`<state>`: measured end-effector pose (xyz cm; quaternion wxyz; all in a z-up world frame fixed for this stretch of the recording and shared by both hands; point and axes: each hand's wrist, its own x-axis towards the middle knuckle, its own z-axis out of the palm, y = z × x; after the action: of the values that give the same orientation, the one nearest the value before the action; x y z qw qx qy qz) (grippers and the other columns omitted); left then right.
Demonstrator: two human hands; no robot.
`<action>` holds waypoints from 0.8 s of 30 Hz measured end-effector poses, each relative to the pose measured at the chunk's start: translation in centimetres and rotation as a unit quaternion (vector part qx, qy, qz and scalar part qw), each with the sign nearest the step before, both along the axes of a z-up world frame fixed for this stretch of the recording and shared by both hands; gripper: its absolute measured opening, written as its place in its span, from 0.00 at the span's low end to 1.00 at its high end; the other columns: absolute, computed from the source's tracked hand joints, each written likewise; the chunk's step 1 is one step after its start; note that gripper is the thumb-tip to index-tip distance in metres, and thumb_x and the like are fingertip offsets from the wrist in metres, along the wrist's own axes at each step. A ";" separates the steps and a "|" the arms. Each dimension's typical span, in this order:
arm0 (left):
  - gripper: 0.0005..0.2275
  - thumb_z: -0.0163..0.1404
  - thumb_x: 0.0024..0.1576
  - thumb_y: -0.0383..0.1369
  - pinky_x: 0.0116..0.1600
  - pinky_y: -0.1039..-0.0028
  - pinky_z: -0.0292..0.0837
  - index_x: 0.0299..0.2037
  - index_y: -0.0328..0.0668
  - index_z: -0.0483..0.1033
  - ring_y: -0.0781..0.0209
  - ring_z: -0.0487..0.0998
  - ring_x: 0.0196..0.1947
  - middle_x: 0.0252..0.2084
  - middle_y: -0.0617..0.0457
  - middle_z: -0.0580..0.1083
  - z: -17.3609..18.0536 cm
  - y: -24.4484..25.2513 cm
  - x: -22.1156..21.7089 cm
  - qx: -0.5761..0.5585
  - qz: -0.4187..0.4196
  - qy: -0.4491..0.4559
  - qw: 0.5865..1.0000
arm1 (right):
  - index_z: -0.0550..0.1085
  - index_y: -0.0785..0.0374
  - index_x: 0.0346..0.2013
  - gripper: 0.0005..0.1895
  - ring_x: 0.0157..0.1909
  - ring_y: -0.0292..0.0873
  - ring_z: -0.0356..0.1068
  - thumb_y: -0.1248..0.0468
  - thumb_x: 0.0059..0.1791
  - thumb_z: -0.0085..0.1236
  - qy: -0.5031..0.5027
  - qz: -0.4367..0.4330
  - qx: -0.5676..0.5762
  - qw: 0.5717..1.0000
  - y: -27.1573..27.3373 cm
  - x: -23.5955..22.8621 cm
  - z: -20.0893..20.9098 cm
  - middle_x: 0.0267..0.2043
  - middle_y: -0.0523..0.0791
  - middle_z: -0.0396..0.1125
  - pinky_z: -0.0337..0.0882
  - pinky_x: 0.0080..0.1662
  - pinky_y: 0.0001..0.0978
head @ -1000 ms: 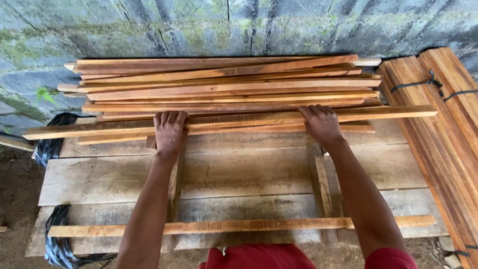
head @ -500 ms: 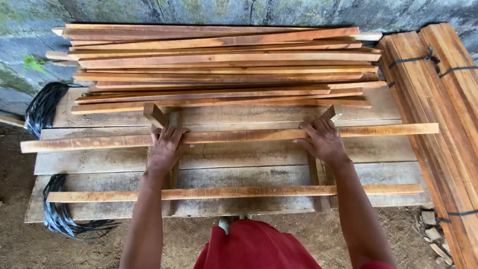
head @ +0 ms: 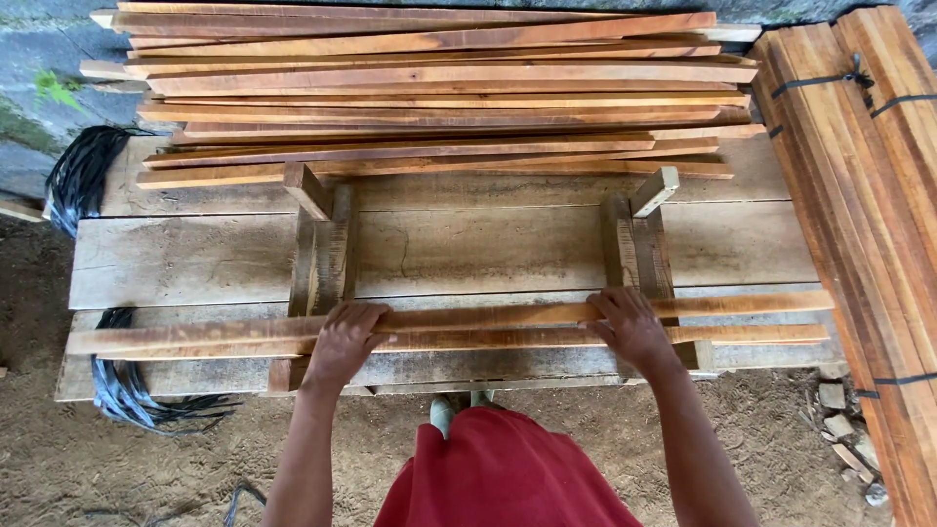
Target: Inspecting and sorting thin wooden strips on a workbench for quality control.
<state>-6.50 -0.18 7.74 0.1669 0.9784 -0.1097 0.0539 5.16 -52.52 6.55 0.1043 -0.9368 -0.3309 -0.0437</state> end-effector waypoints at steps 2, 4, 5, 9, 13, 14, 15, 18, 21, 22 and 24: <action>0.18 0.60 0.53 0.41 0.64 0.63 0.68 0.53 0.52 0.77 0.60 0.83 0.46 0.42 0.53 0.81 -0.2 -0.2 -0.9 -0.008 -0.010 0.015 1.000 | 0.76 0.52 0.52 0.24 0.50 0.46 0.71 0.41 0.52 0.52 0.018 -0.010 -0.006 1.000 0.5 -1.9 1.3 0.45 0.44 0.69 0.71 0.53 0.41; 0.20 0.60 0.52 0.42 0.65 0.64 0.67 0.54 0.52 0.77 0.61 0.83 0.46 0.42 0.54 0.81 -0.9 -0.1 -1.5 -0.015 -0.019 0.032 0.999 | 0.76 0.52 0.52 0.24 0.51 0.45 0.71 0.41 0.51 0.53 0.036 -0.018 -0.012 0.999 0.6 -3.0 1.9 0.46 0.43 0.69 0.71 0.52 0.42; 0.20 0.60 0.51 0.42 0.65 0.63 0.67 0.53 0.51 0.76 0.59 0.83 0.47 0.43 0.53 0.81 -1.4 0.0 -1.7 -0.027 -0.027 0.024 0.999 | 0.76 0.51 0.53 0.23 0.51 0.46 0.71 0.42 0.51 0.53 0.027 -0.014 -0.011 0.999 0.4 -3.3 1.8 0.46 0.43 0.68 0.71 0.52 0.42; 0.20 0.60 0.50 0.41 0.64 0.63 0.68 0.54 0.51 0.76 0.58 0.82 0.48 0.45 0.53 0.80 0.2 -1.0 -2.3 -0.042 -0.034 0.002 0.999 | 0.75 0.50 0.53 0.23 0.53 0.46 0.72 0.42 0.52 0.51 0.022 -0.015 0.003 1.000 -0.3 -3.8 1.9 0.47 0.42 0.69 0.71 0.53 0.42; 0.22 0.60 0.51 0.43 0.65 0.64 0.69 0.56 0.57 0.75 0.59 0.82 0.48 0.46 0.55 0.80 -5.6 0.0 -2.3 -0.020 -0.018 0.032 0.999 | 0.75 0.49 0.54 0.23 0.53 0.50 0.73 0.44 0.50 0.56 0.094 -0.036 0.000 0.995 0.0 -4.1 2.8 0.47 0.44 0.72 0.71 0.56 0.45; 0.22 0.60 0.51 0.42 0.65 0.63 0.69 0.57 0.57 0.74 0.57 0.82 0.49 0.46 0.54 0.80 -5.9 0.1 -2.2 -0.029 -0.018 0.039 0.999 | 0.75 0.50 0.55 0.23 0.53 0.51 0.74 0.45 0.49 0.57 0.109 -0.045 0.001 0.993 0.1 -4.2 3.4 0.47 0.45 0.73 0.71 0.56 0.46; 0.22 0.60 0.52 0.41 0.65 0.62 0.69 0.58 0.57 0.74 0.56 0.82 0.49 0.46 0.53 0.80 -6.2 0.3 -2.0 -0.039 -0.017 0.047 0.998 | 0.75 0.50 0.55 0.23 0.53 0.52 0.74 0.45 0.49 0.58 0.124 -0.054 0.002 0.991 0.3 -4.2 3.9 0.48 0.46 0.74 0.71 0.57 0.47; 0.20 0.63 0.50 0.38 0.62 0.61 0.72 0.53 0.55 0.76 0.54 0.83 0.46 0.41 0.52 0.81 -5.8 2.0 -2.1 -0.020 0.009 0.082 0.996 | 0.75 0.53 0.55 0.24 0.53 0.57 0.74 0.51 0.46 0.63 0.162 -0.075 0.012 0.984 0.6 -4.4 5.0 0.49 0.50 0.74 0.70 0.57 0.52; 0.22 0.63 0.48 0.39 0.60 0.61 0.72 0.54 0.58 0.75 0.53 0.83 0.45 0.39 0.51 0.81 -6.5 4.3 -3.1 0.020 0.031 0.095 0.995 | 0.75 0.52 0.55 0.25 0.54 0.54 0.74 0.50 0.45 0.66 0.166 -0.109 -0.022 0.980 -0.3 -4.2 3.6 0.49 0.49 0.75 0.70 0.58 0.50; 0.22 0.63 0.48 0.39 0.60 0.61 0.72 0.54 0.58 0.75 0.53 0.83 0.45 0.39 0.51 0.81 -6.2 4.1 -3.1 0.020 0.031 0.095 0.995 | 0.75 0.52 0.55 0.25 0.54 0.54 0.74 0.50 0.45 0.66 0.166 -0.109 -0.021 0.980 -0.5 -4.0 2.5 0.49 0.49 0.75 0.70 0.58 0.50; 0.20 0.62 0.49 0.36 0.60 0.61 0.72 0.53 0.58 0.74 0.51 0.82 0.48 0.41 0.51 0.80 -5.6 3.7 -3.0 0.012 0.033 0.119 0.992 | 0.77 0.44 0.55 0.23 0.53 0.52 0.76 0.52 0.44 0.67 0.191 -0.153 -0.082 0.966 -1.1 -3.6 0.4 0.48 0.45 0.76 0.74 0.56 0.47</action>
<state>-9.50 3.57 2.15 0.1655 0.9828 -0.0574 -0.0590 1.59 -53.58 6.95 0.0801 -0.9727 -0.1601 0.1477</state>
